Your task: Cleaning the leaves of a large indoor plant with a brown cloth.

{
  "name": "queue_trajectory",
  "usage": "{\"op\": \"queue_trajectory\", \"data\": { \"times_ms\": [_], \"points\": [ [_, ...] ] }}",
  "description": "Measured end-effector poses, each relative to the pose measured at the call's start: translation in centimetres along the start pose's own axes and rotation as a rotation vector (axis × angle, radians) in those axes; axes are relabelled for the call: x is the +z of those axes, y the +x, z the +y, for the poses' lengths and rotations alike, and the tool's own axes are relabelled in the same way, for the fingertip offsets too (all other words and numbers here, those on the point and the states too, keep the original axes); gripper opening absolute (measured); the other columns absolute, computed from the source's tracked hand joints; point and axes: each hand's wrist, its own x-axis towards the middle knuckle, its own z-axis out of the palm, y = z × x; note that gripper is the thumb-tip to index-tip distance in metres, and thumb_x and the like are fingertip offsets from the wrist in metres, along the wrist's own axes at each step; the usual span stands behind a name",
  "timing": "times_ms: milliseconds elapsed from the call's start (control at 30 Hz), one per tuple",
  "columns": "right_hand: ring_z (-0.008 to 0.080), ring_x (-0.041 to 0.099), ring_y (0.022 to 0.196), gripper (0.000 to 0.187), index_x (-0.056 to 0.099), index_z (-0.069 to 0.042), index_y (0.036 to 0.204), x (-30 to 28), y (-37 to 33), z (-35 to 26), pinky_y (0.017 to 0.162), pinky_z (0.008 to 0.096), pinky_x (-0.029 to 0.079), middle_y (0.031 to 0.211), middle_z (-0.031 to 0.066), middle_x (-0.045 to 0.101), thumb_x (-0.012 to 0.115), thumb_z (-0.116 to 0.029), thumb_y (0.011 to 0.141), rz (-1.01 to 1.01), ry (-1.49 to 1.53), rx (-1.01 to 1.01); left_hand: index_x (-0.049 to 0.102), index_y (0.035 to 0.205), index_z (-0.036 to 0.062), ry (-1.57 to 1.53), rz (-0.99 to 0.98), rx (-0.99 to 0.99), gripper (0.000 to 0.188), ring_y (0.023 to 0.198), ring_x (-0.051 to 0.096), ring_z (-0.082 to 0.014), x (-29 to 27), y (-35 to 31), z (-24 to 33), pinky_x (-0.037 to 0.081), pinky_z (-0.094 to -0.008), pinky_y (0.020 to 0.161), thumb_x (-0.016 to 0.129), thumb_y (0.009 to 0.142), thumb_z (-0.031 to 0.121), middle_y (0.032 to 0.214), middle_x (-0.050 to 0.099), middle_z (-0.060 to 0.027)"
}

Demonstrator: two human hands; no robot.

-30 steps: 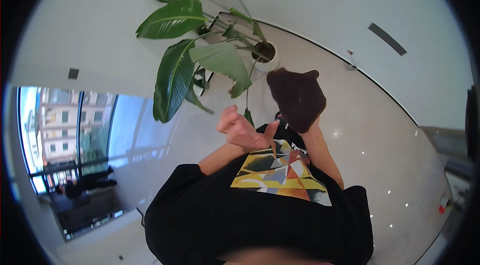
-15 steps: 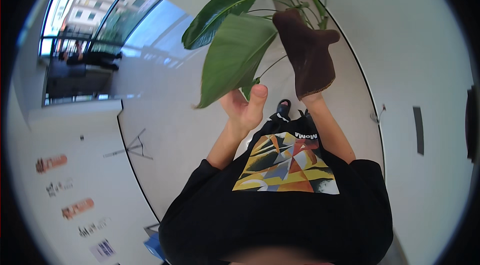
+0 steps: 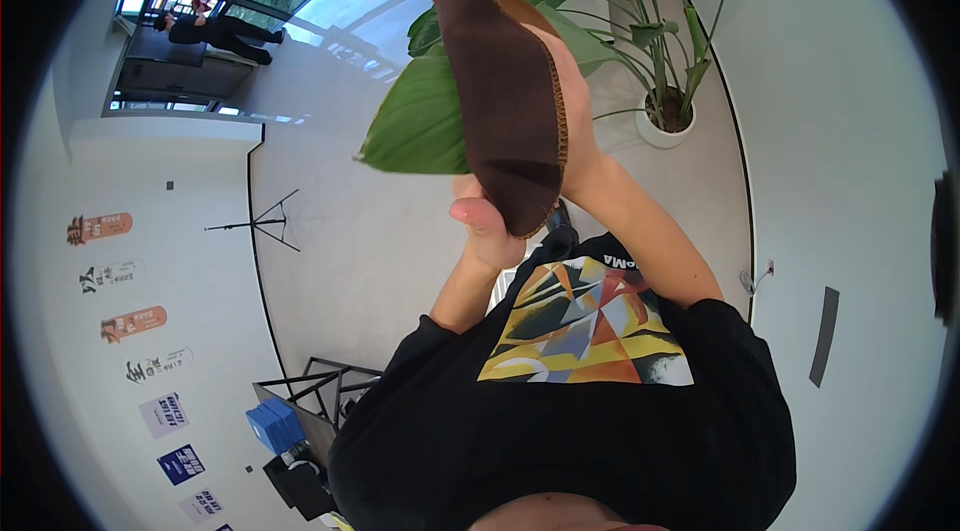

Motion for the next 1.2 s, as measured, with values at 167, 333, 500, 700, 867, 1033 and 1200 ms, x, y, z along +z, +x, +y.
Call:
{"op": "queue_trajectory", "data": {
  "times_ms": [167, 333, 500, 700, 867, 1033, 1200],
  "points": [
    [0.0385, 0.058, 0.107, 0.057, 0.062, -0.003, 0.114, 0.8, -1.7, 1.3, 0.094, 0.0480, 0.044, 0.117, 0.0185, 0.062, 0.072, -0.036, 0.069, 0.091, 0.080, 0.078, 0.047, 0.126, -0.0069, 0.037, 0.403, 0.047, 0.063, 0.112, 0.055, -0.0186, 1.7, -0.3, 0.4, 0.044, -0.0333, 0.095, 0.042, 0.099, 0.050, 0.123, 0.057, -0.0124],
    [0.0328, 0.060, 0.105, 0.052, 0.063, -0.005, 0.116, -0.9, -5.4, 7.4, 0.095, 0.0425, 0.043, 0.116, 0.0138, 0.064, 0.072, -0.031, 0.072, -0.060, -0.119, 0.072, 0.051, 0.123, -0.0066, -0.232, 1.136, -0.181, 0.035, 0.111, 0.057, -0.0202, 6.3, 3.6, 2.8, 0.044, -0.0346, 0.095, 0.049, 0.101, 0.020, 0.123, 0.058, -0.0138],
    [0.0281, 0.061, 0.105, 0.042, 0.062, -0.005, 0.117, -0.9, -8.5, 9.9, 0.095, 0.0385, 0.042, 0.114, 0.0104, 0.065, 0.069, -0.016, 0.077, -0.013, -0.048, 0.273, 0.052, 0.123, -0.0047, 0.244, 0.660, 0.113, 0.033, 0.106, 0.060, -0.0204, 4.0, 1.8, 1.8, 0.045, -0.0337, 0.092, 0.045, 0.103, 0.021, 0.120, 0.060, -0.0142],
    [0.0280, 0.064, 0.089, 0.027, 0.062, -0.002, 0.104, -2.6, -8.4, 11.2, 0.080, 0.0326, 0.048, 0.105, 0.0138, 0.066, 0.062, -0.008, 0.077, -0.103, -0.397, 0.179, 0.050, 0.126, -0.0057, 0.127, 0.641, 0.026, 0.035, 0.112, 0.056, -0.0208, 3.5, 1.0, 2.8, 0.042, -0.0333, 0.095, 0.049, 0.101, 0.019, 0.125, 0.056, -0.0150],
    [0.0308, 0.063, 0.085, 0.030, 0.064, -0.002, 0.102, -2.1, -8.2, 11.3, 0.078, 0.0354, 0.046, 0.100, 0.0139, 0.067, 0.065, -0.009, 0.073, 0.016, -0.243, 0.129, 0.054, 0.119, -0.0029, 0.120, 0.712, 0.039, 0.033, 0.100, 0.058, -0.0160, 3.8, 1.2, 2.4, 0.043, -0.0285, 0.083, 0.047, 0.102, 0.025, 0.117, 0.060, -0.0114],
    [0.0299, 0.063, 0.085, 0.035, 0.066, -0.003, 0.103, -0.1, -7.0, 9.1, 0.078, 0.0372, 0.046, 0.101, 0.0125, 0.067, 0.071, -0.011, 0.069, -0.081, -0.072, 0.166, 0.057, 0.114, -0.0011, 0.177, 0.760, 0.013, 0.035, 0.091, 0.058, -0.0126, 4.2, 1.7, 2.1, 0.042, -0.0258, 0.073, 0.044, 0.103, 0.029, 0.110, 0.063, -0.0086],
    [0.0319, 0.062, 0.089, 0.040, 0.065, -0.005, 0.102, 1.2, -2.9, 2.6, 0.078, 0.0423, 0.047, 0.100, 0.0116, 0.066, 0.070, -0.027, 0.069, 0.076, 0.036, 0.106, 0.055, 0.115, -0.0004, 0.026, 0.812, 0.065, 0.053, 0.100, 0.057, -0.0159, 4.8, 0.7, 1.5, 0.043, -0.0272, 0.085, 0.036, 0.103, 0.048, 0.112, 0.062, -0.0089]
  ]
}}
